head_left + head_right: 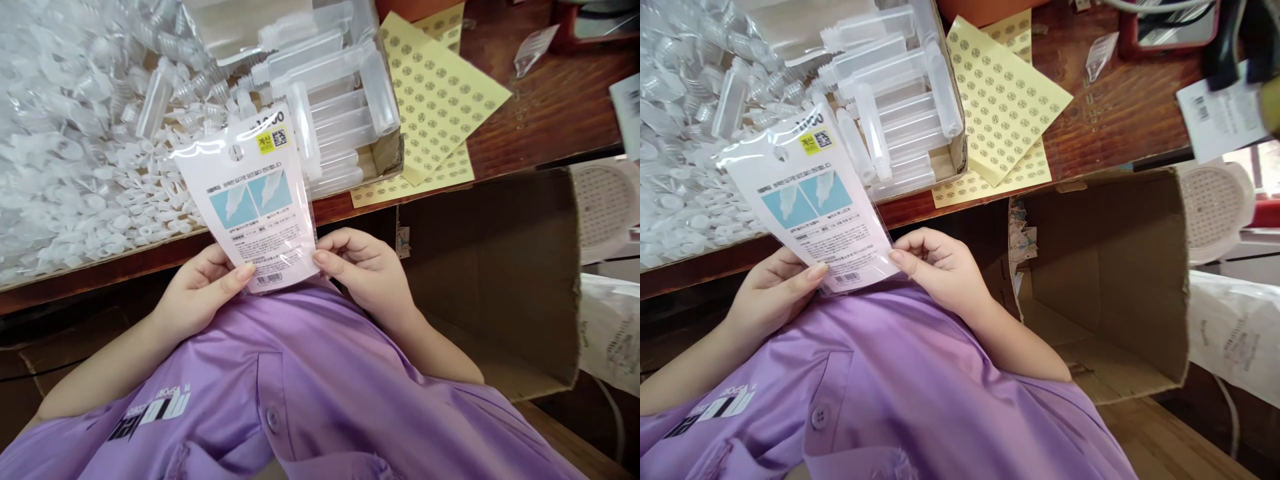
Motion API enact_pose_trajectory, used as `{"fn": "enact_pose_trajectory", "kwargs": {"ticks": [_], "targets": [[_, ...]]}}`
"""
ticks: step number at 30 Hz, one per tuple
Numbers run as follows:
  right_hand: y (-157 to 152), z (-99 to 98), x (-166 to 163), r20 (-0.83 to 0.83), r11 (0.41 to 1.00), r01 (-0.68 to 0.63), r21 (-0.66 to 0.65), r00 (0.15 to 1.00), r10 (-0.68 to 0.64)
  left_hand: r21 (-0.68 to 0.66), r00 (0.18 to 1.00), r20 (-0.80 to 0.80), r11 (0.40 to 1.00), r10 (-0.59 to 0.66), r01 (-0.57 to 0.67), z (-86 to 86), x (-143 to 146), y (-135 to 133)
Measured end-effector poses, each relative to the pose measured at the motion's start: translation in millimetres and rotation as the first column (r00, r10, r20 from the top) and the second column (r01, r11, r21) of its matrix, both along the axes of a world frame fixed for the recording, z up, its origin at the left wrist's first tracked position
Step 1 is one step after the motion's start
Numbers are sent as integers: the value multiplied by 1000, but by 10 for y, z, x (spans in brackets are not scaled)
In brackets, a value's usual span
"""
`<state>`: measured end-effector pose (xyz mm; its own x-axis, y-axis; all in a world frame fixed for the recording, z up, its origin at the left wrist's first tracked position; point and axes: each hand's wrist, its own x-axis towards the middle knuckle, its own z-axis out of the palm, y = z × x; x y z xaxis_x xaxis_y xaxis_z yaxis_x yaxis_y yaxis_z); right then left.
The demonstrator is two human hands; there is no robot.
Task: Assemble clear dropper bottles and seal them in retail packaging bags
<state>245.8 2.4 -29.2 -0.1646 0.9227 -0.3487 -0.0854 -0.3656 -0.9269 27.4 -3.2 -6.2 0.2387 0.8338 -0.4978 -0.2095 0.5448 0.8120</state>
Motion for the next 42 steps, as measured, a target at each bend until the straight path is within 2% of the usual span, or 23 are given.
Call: {"fn": "enact_pose_trajectory", "kwargs": {"ticks": [3,7,9,11,14,16,21,25,28,32,38,42], "targets": [[-9,-2,18,-6,991,-118,59,993,118,-8,999,42,1000,2,-2,55,45,-15],[-31,-17,4,63,962,-206,177,978,198,43,997,-73,999,-6,9,119,119,-32],[-41,-2,-28,119,956,-210,207,975,189,65,989,-146,998,-14,24,116,135,-34],[-49,36,-68,226,953,-203,226,962,151,137,976,-208,986,-64,94,93,134,-33],[-51,109,-110,398,933,-221,283,913,96,284,950,-284,936,-128,210,67,120,-25],[-51,142,-114,441,908,-251,334,893,85,332,947,-283,910,-153,247,76,110,-21],[-53,141,-56,394,875,-254,413,916,80,276,953,-269,937,-138,214,142,79,-12],[-40,128,-4,323,860,-287,422,934,153,265,962,-235,944,-137,199,158,48,-4],[-21,142,-18,356,824,-351,445,914,196,351,945,-291,903,-148,249,125,10,-22],[-1,179,-86,497,780,-388,491,860,115,441,885,-445,827,-135,348,48,-60,-80],[11,205,-87,500,753,-379,538,863,78,522,828,-551,734,-100,435,-21,-149,-129],[17,209,-72,490,737,-385,556,868,84,506,831,-534,728,-157,463,-7,-160,-104]]}}
